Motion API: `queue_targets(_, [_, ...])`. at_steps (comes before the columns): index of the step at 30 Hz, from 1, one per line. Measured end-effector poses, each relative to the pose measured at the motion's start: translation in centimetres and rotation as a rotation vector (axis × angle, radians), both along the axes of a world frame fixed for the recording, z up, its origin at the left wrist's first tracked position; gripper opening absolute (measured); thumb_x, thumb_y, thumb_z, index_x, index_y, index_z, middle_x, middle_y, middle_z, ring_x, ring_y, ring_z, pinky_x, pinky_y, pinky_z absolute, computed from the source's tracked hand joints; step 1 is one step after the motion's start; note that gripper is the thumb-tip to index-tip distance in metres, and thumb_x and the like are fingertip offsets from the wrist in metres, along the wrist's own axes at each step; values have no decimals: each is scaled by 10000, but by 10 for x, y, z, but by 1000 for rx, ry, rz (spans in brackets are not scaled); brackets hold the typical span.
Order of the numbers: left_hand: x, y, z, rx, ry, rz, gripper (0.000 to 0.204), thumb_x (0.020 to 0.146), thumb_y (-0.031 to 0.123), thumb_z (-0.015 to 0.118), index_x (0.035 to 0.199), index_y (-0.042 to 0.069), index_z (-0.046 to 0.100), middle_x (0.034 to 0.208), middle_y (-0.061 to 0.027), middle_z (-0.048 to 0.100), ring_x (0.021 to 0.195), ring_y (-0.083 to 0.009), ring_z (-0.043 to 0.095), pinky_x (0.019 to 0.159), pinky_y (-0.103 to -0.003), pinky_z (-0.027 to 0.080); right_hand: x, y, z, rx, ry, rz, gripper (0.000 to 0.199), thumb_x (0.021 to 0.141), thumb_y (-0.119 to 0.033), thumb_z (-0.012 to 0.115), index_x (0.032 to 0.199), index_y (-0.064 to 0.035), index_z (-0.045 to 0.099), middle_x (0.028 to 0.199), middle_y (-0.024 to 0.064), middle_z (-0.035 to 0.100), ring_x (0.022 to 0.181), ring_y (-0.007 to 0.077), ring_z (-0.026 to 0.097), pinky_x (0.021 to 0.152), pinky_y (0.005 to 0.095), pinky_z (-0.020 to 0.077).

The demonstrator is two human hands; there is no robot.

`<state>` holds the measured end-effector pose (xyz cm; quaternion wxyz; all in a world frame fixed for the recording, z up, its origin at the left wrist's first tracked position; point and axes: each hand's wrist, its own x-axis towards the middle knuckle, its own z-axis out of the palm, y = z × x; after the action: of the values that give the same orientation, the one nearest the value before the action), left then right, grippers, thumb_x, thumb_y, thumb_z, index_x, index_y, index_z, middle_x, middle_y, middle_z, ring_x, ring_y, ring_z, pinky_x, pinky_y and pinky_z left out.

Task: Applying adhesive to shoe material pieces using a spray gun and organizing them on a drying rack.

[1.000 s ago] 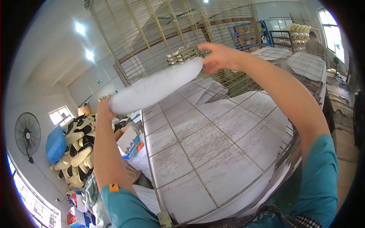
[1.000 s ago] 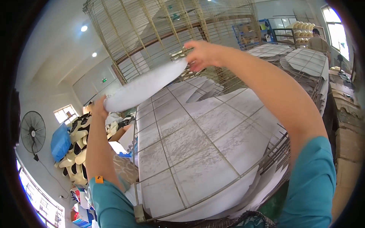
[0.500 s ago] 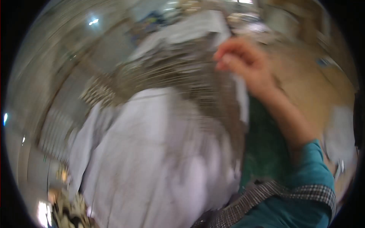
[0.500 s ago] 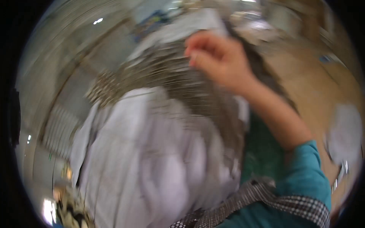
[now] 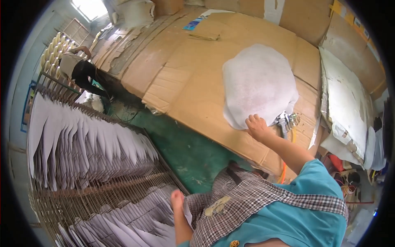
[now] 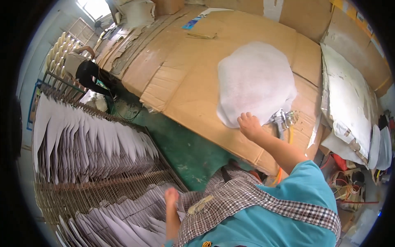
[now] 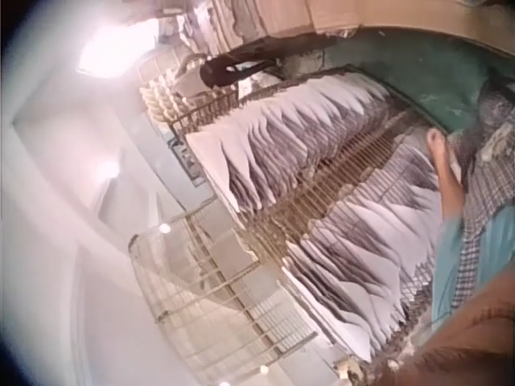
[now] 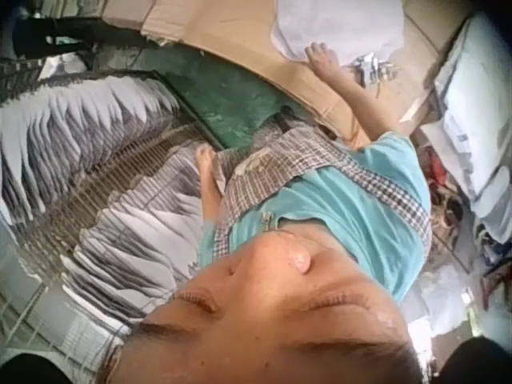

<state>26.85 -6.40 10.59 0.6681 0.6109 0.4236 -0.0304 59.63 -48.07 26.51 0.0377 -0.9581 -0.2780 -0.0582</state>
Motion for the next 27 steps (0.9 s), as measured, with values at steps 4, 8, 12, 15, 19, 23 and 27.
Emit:
queue_targets(4, [195,-94,101,114,-77,-127,180,813,69,532,985,37,575,802,-60,602,623,-126,566,569,-215,470,11,-27,-17,11,-56,91,82,681,-117,514,753,-79,507,801,76,485,791,227,494,588,319,439])
queue_targets(8, [285,-200,129,-245,-25,-332,213,799,100,577,997,25,557,842,-72,598,707,-133,583,578,-228,476,19,-32,-21,150,2,224,76,668,-120,517,732,-82,504,791,66,490,795,226,499,590,326,438])
queue_targets(12, [312,-270,141,-609,-30,-217,238,810,149,591,1019,49,534,849,-66,594,736,-146,587,586,-255,487,26,-26,-6,516,73,209,79,627,-98,572,657,-71,503,662,77,479,652,261,521,547,365,457])
queue_targets(15, [306,-268,129,-641,-103,-75,233,818,149,585,1022,54,526,875,-63,592,770,-168,591,626,-290,501,25,-3,13,535,319,343,104,681,-140,622,758,-75,595,734,96,543,699,276,559,583,355,474])
queue_targets(19, [298,-237,146,-500,-196,65,187,829,74,536,1013,39,541,942,-66,599,818,-195,595,686,-346,511,118,-49,7,805,452,-262,202,714,-118,631,905,-63,600,892,119,600,791,287,578,680,348,471])
queue_targets(23, [281,-209,155,-346,-210,72,234,809,33,512,1040,4,539,961,-77,603,828,-185,594,715,-329,500,221,-142,-39,476,-34,-691,489,778,-281,587,1158,2,466,1134,199,502,1082,331,458,925,389,366])
queue_targets(27, [284,-220,150,-306,-297,31,277,755,-3,453,1003,18,577,868,-36,603,742,-118,561,631,-265,458,258,-216,-115,-163,-20,-593,501,813,-281,516,1203,19,422,1249,191,435,1162,304,415,970,384,335])
